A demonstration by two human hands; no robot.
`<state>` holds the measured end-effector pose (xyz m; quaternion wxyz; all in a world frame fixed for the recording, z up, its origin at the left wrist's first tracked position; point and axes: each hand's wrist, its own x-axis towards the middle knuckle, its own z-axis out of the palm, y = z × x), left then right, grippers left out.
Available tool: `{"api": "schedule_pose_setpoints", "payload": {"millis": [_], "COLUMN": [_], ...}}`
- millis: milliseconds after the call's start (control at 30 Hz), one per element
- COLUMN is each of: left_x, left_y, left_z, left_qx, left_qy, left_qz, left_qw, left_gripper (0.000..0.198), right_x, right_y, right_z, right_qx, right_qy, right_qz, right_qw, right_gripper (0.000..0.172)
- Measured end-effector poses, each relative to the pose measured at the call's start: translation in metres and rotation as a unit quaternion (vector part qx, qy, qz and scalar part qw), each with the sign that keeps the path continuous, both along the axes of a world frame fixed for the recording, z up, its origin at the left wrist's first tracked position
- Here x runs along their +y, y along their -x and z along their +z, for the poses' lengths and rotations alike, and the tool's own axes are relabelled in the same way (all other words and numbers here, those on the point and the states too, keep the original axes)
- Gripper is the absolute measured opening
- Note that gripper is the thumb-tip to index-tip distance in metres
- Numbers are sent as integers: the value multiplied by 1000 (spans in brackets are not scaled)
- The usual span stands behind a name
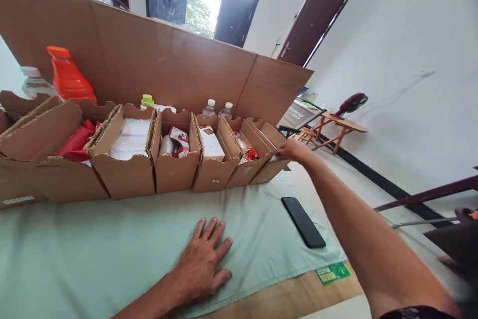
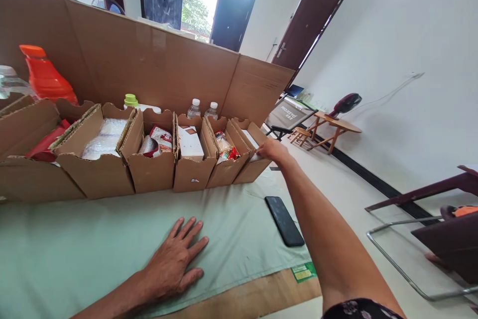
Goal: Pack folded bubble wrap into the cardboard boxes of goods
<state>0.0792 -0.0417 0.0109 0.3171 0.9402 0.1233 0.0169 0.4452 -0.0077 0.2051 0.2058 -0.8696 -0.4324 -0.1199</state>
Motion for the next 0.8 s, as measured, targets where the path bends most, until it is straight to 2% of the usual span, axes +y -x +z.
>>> {"api": "schedule_pose_setpoints", "payload": {"millis": [100,200,233,300,367,400,433,467,567,633,700,767,800], "left_x": [-1,-1,0,1,2,1,1,0,-1,3,10,16,18], "left_y": [0,1,1,1,1,1,2,3,9,16,24,31,35], "left_z": [-3,-7,-9,-9,-5,0,6,13,35,44,46,44,41], "left_qx": [-2,-24,-37,-80,-140,-167,-190,-206,-239,-260,-274,-280,-280], "left_qy": [1,9,16,49,135,208,299,401,666,756,792,791,782], "left_qz": [-1,11,25,67,109,121,129,133,119,121,161,236,272], "left_qw": [1000,1000,999,993,975,956,926,883,696,588,521,489,486], "left_gripper": [71,68,66,62,60,61,63,66,73,70,63,59,58], "right_x": [-26,-65,-79,-105,-124,-130,-135,-138,-146,-152,-159,-163,-164], "right_y": [8,33,44,71,100,116,131,147,194,221,242,254,257], "right_z": [39,60,60,48,23,7,-11,-29,-81,-108,-126,-135,-137], "right_qx": [8,-18,-27,-44,-59,-66,-70,-71,-96,-124,-126,-96,-81], "right_qy": [7,-67,-105,-186,-257,-282,-298,-303,-289,-257,-220,-192,-179], "right_qz": [-29,-28,-19,16,69,98,122,143,222,297,363,400,413], "right_qw": [1000,997,994,981,962,952,944,939,926,911,896,891,889], "right_gripper": [30,20,19,20,22,23,22,20,10,13,15,15,15]}}
